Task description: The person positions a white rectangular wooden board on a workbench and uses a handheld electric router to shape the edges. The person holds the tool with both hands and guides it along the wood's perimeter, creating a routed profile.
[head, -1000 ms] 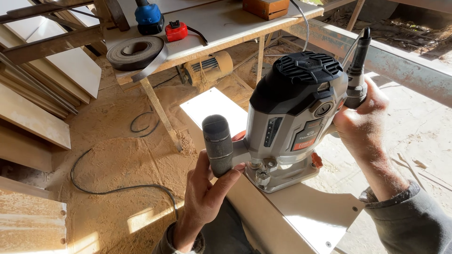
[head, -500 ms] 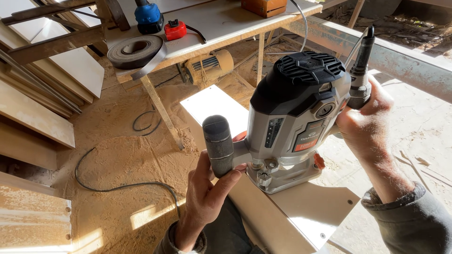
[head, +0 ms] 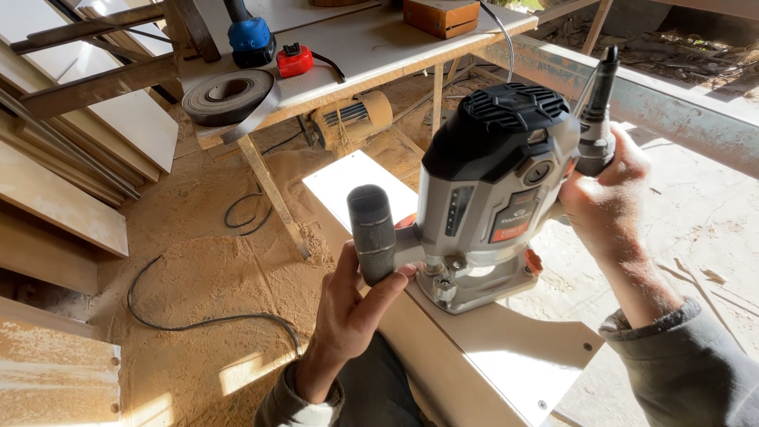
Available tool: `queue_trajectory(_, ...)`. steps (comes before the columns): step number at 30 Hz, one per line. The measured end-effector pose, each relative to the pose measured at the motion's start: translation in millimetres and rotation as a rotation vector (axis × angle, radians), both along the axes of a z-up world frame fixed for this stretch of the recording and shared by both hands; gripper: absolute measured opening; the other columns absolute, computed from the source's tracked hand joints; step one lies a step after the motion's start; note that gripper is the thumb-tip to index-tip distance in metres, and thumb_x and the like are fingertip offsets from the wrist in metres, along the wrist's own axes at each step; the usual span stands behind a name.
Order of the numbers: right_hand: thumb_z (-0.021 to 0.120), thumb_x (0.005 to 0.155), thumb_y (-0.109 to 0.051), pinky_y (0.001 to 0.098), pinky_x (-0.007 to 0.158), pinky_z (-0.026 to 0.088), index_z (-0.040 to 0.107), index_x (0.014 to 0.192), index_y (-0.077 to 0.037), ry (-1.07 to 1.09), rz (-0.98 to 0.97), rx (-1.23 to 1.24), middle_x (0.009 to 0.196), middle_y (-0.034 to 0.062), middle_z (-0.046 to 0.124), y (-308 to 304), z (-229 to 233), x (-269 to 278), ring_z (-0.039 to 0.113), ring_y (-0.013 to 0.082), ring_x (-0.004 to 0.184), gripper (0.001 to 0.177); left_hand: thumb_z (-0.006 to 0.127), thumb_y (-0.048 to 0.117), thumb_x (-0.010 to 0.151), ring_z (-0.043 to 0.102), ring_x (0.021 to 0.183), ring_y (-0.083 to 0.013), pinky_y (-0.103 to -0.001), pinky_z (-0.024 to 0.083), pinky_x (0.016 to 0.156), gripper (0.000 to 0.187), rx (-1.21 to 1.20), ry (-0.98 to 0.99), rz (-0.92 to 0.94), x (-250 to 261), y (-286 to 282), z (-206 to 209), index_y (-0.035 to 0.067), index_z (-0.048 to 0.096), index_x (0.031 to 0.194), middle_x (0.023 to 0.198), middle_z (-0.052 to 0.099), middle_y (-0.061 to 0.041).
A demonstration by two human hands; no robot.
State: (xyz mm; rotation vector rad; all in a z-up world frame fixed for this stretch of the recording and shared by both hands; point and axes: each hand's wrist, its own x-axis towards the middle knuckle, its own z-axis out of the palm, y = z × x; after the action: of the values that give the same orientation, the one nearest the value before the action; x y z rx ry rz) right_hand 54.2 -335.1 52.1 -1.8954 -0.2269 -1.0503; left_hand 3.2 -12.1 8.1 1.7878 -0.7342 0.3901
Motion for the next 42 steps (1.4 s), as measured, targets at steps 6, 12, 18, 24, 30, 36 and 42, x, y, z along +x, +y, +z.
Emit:
queue_trajectory(6, 0.058, 0.091, -0.001, 0.0272, 0.069, 0.045, 0.062, 0.105, -0.002, 0.025, -0.089, -0.033, 0.085, 0.0030, 0.062, 18.9, 15.4, 19.1, 0.054, 0.0096, 0.078, 0.014, 0.062, 0.020, 0.099, 0.080, 0.099, -0.0237, -0.036, 0.066, 0.087, 0.033, -0.163, 0.155, -0.086, 30.8, 6.7, 9.3, -0.002, 0.054, 0.121, 0.104, 0.080, -0.016)
queue_trajectory(12, 0.059, 0.089, -0.002, 0.0268, 0.069, 0.046, 0.063, 0.107, -0.002, 0.041, -0.105, -0.058, 0.085, 0.0011, 0.063, 25.2, 19.2, 25.8, 0.056, 0.0097, 0.077, 0.018, 0.064, 0.020, 0.098, 0.080, 0.100, -0.0235, -0.037, 0.066, 0.087, 0.032, -0.181, 0.174, -0.082, 38.0, 9.3, 5.4, -0.002, 0.055, 0.119, 0.102, 0.080, -0.017)
queue_trajectory(18, 0.057, 0.095, 0.000, 0.0278, 0.073, 0.044, 0.062, 0.104, 0.001, 0.010, -0.090, -0.076, 0.088, 0.0034, 0.060, 15.9, 7.7, 40.0, 0.052, 0.0110, 0.082, 0.010, 0.068, 0.021, 0.095, 0.082, 0.090, -0.0209, -0.033, 0.066, 0.073, 0.029, -0.140, 0.179, 0.007, 35.9, 6.9, 9.9, 0.000, 0.056, 0.111, 0.090, 0.079, -0.014)
queue_trajectory(24, 0.053, 0.092, 0.002, 0.0256, 0.074, 0.044, 0.063, 0.111, 0.000, 0.012, -0.054, -0.080, 0.090, 0.0006, 0.063, 20.2, 14.1, 35.6, 0.053, 0.0092, 0.083, 0.022, 0.071, 0.022, 0.094, 0.079, 0.081, -0.0181, -0.031, 0.061, 0.064, 0.029, -0.136, 0.164, 0.039, 36.4, 6.7, 9.5, 0.001, 0.057, 0.108, 0.082, 0.075, -0.011)
queue_trajectory(30, 0.052, 0.087, 0.006, 0.0252, 0.073, 0.042, 0.063, 0.111, 0.001, 0.002, -0.038, -0.071, 0.090, 0.0011, 0.062, 21.6, 13.4, 36.4, 0.051, 0.0089, 0.083, 0.026, 0.071, 0.026, 0.094, 0.079, 0.079, -0.0152, -0.029, 0.061, 0.062, 0.031, -0.139, 0.175, 0.038, 36.8, 9.1, 6.5, 0.003, 0.056, 0.106, 0.078, 0.075, -0.007)
queue_trajectory(36, 0.054, 0.090, 0.006, 0.0240, 0.076, 0.043, 0.064, 0.112, 0.001, -0.012, 0.009, -0.039, 0.095, 0.0002, 0.064, 25.6, 16.6, 33.7, 0.053, 0.0078, 0.088, 0.025, 0.073, 0.029, 0.093, 0.073, 0.071, -0.0140, -0.030, 0.056, 0.058, 0.032, -0.112, 0.154, 0.077, 35.9, 10.3, 4.7, 0.004, 0.057, 0.104, 0.074, 0.070, -0.007)
queue_trajectory(42, 0.055, 0.090, 0.007, 0.0246, 0.077, 0.044, 0.064, 0.114, 0.001, -0.006, -0.040, -0.064, 0.096, 0.0016, 0.065, 24.3, 15.0, 32.6, 0.053, 0.0085, 0.089, 0.026, 0.072, 0.031, 0.094, 0.073, 0.071, -0.0126, -0.029, 0.055, 0.058, 0.033, -0.119, 0.140, 0.062, 35.8, 11.1, 3.9, 0.004, 0.057, 0.105, 0.074, 0.069, -0.005)
